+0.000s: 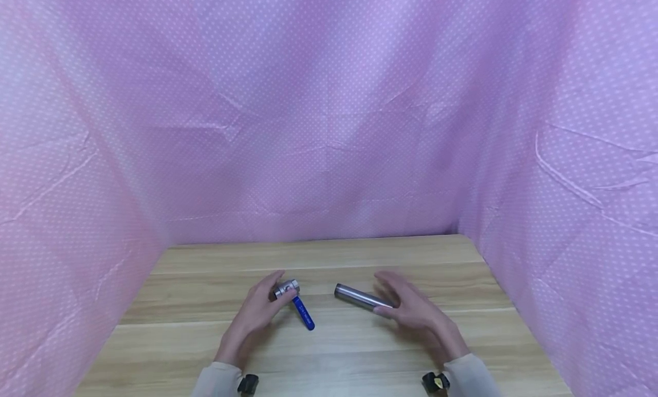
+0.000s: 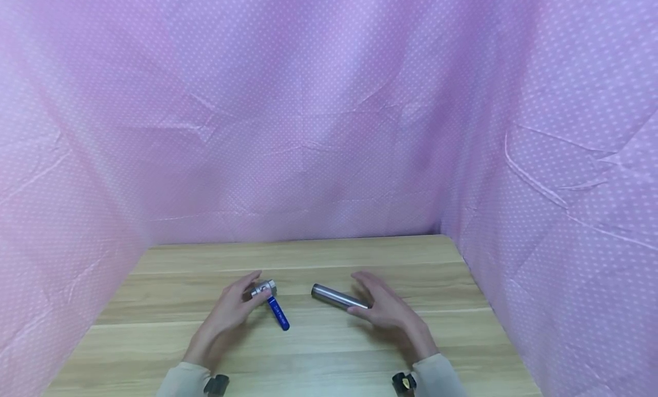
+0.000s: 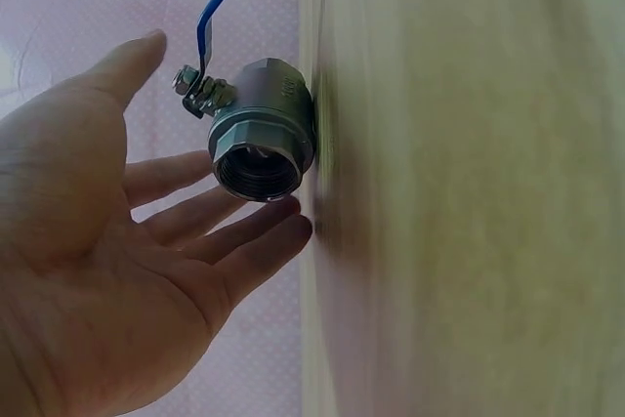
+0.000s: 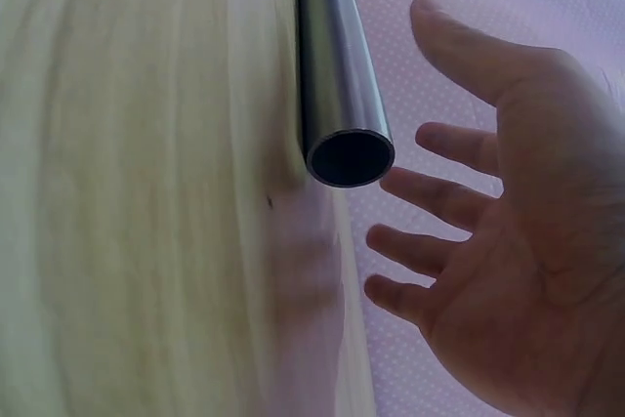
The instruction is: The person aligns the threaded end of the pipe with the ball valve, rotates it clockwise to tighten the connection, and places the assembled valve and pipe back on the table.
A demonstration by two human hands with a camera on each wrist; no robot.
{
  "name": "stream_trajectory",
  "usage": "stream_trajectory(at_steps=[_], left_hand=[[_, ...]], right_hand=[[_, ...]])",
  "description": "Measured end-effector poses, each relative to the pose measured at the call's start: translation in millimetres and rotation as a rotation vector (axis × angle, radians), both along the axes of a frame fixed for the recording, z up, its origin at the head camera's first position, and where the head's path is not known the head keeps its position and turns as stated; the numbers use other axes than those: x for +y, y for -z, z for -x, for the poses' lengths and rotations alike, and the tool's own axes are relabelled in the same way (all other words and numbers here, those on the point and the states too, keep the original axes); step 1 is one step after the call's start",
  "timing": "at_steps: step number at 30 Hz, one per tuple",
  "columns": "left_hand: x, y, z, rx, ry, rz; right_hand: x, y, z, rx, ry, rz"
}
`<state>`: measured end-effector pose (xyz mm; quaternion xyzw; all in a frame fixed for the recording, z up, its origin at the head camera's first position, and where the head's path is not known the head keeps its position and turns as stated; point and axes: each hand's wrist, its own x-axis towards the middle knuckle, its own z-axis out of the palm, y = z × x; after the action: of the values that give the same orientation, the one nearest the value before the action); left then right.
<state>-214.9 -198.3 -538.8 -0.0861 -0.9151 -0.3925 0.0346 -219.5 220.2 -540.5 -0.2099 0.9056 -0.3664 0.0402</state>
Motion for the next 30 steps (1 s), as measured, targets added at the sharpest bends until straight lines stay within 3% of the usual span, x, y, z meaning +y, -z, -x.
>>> stream_trajectory(at_steps=[7,19,30], left_hand=[[-1.3,2.2,1.8,-0.044,-0.017,0.004],[1.9,5.2,4.8,-0.044,-0.037,-0.007],[2.4,8.8,5.1,-0.047,-0.043,-0.039]], right_hand=[[-1.2,4.1,2.7,0.022,-0.043,-0.029],[-2.2,5.2,4.2,0.117,-0.065,-0.095],[-3.1,5.5,5.5,0.073,-0.064,-0.123]])
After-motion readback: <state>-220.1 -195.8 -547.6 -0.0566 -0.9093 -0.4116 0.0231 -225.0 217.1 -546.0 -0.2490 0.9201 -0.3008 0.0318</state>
